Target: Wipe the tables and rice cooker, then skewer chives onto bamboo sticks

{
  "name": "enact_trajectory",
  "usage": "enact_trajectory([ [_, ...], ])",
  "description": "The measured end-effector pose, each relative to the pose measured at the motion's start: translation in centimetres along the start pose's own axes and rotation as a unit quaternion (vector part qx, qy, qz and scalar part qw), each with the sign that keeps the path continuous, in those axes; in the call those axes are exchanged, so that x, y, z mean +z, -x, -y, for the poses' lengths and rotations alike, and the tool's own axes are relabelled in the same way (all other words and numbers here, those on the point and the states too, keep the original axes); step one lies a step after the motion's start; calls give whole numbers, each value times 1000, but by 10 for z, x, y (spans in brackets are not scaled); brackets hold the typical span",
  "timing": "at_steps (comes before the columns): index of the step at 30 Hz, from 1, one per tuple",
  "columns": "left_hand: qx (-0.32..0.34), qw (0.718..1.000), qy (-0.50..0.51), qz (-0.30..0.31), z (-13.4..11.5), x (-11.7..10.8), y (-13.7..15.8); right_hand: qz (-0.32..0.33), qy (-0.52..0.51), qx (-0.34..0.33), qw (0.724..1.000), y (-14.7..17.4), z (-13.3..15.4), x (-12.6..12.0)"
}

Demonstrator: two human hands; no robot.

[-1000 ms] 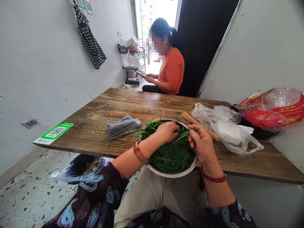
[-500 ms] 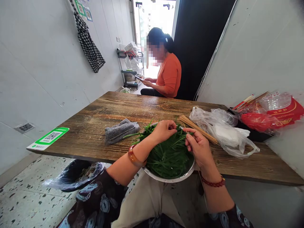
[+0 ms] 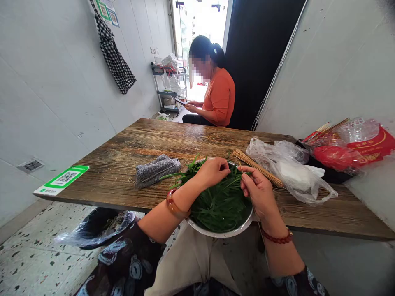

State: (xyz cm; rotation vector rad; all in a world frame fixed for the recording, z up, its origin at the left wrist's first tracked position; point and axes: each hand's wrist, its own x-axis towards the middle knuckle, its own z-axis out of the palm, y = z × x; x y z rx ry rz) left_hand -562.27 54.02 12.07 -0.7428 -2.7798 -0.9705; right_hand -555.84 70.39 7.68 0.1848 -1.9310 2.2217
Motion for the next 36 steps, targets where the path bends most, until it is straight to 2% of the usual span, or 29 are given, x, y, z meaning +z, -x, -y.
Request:
enact_trajectory([
  [4,-18,990,138,-5,-2,-1,0,2,-4,3,1000,0,1,0],
  [7,-47,960,276,10,-5,-3,1,8,-3,1,1000,0,1,0],
  [10,-73,935,347,25,-8,-6,2,11,-1,-3,1000,0,-1,-1],
  [21,-103,929,356,7,-14,-9,3,37,38,-1,999,-1,-1,-1],
  [36,-73,929,363,-27,-16,-11,4,59,129,-32,989,0,3,0],
])
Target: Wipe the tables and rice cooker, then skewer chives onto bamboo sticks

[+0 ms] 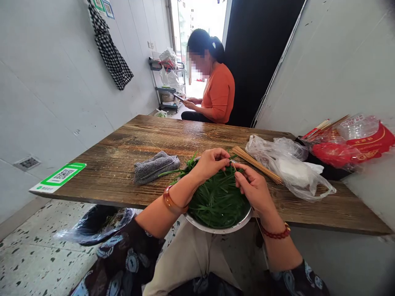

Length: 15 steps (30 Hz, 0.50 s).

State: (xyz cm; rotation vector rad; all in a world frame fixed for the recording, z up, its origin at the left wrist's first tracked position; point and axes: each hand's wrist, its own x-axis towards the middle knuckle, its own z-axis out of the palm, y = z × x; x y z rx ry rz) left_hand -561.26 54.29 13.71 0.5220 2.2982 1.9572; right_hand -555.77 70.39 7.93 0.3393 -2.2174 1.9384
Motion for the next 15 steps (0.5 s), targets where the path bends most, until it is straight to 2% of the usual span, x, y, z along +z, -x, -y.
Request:
enact_trajectory([
  [15,40,999,-22,-7,5,-1,-1,-4,18,-6,1000,-1,2,0],
])
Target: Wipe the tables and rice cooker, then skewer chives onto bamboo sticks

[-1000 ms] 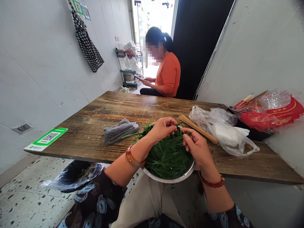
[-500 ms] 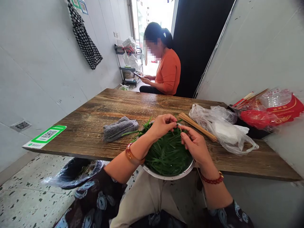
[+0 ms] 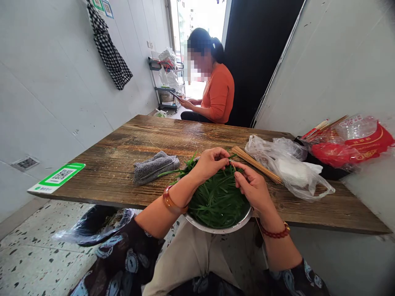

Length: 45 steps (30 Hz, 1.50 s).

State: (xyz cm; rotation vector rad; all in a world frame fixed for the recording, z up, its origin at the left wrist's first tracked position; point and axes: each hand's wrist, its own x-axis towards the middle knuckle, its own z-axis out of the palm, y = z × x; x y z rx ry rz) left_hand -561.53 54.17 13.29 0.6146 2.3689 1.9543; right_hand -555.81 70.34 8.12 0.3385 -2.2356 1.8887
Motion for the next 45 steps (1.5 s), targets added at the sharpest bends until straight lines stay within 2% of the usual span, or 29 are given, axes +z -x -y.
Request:
enact_trajectory([
  [7,63,997,-54,1,6,0,-3,3,-7,2,1000,0,-1,0],
  [12,126,979,-159,-26,7,1,-2,-2,-10,3,1000,-1,-3,0],
  [16,152,967,-203,-38,7,2,-1,-12,-17,8,1000,-2,-6,0],
  [27,106,975,-191,-42,4,2,-1,-21,-53,21,998,1,0,1],
  [39,117,977,-176,-16,6,2,-1,-32,-56,21,998,0,-1,1],
  [45,116,980,-160,18,5,3,0,-33,-73,24,997,1,0,1],
])
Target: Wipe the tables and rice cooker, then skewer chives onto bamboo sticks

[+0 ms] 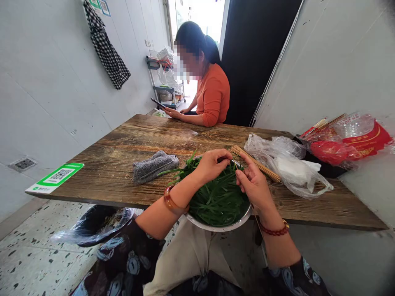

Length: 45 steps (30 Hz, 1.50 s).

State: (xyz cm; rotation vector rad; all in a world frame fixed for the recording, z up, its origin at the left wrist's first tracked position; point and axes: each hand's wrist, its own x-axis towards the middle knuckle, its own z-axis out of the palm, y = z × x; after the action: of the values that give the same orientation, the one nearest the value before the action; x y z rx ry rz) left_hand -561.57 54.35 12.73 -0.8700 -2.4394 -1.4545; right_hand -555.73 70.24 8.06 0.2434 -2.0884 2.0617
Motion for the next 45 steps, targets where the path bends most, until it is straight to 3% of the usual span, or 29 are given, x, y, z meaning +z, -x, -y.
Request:
enact_trajectory([
  [12,53,988,25,141,-7,0,2,-15,-40,-16,999,-2,-8,-2],
  [14,46,990,22,134,-5,0,2,-23,-56,-12,998,-3,-9,-2],
  [18,-20,998,5,62,5,0,0,-45,-85,-2,995,-3,-8,0],
  [23,-30,992,-122,31,14,0,-3,-96,-159,9,983,-2,-4,-2],
  [26,-23,984,-174,41,15,1,-3,-107,-203,12,973,-2,-3,-5],
  [30,-4,976,-205,78,16,4,-1,-90,-188,22,978,-1,-2,-5],
  [37,87,965,-151,197,20,13,3,-99,-187,13,977,0,-2,-3],
  [40,82,952,-192,223,22,15,4,-99,-190,18,977,0,-2,-3],
  [45,42,941,-261,210,18,15,6,-94,-186,19,978,0,-1,-2],
])
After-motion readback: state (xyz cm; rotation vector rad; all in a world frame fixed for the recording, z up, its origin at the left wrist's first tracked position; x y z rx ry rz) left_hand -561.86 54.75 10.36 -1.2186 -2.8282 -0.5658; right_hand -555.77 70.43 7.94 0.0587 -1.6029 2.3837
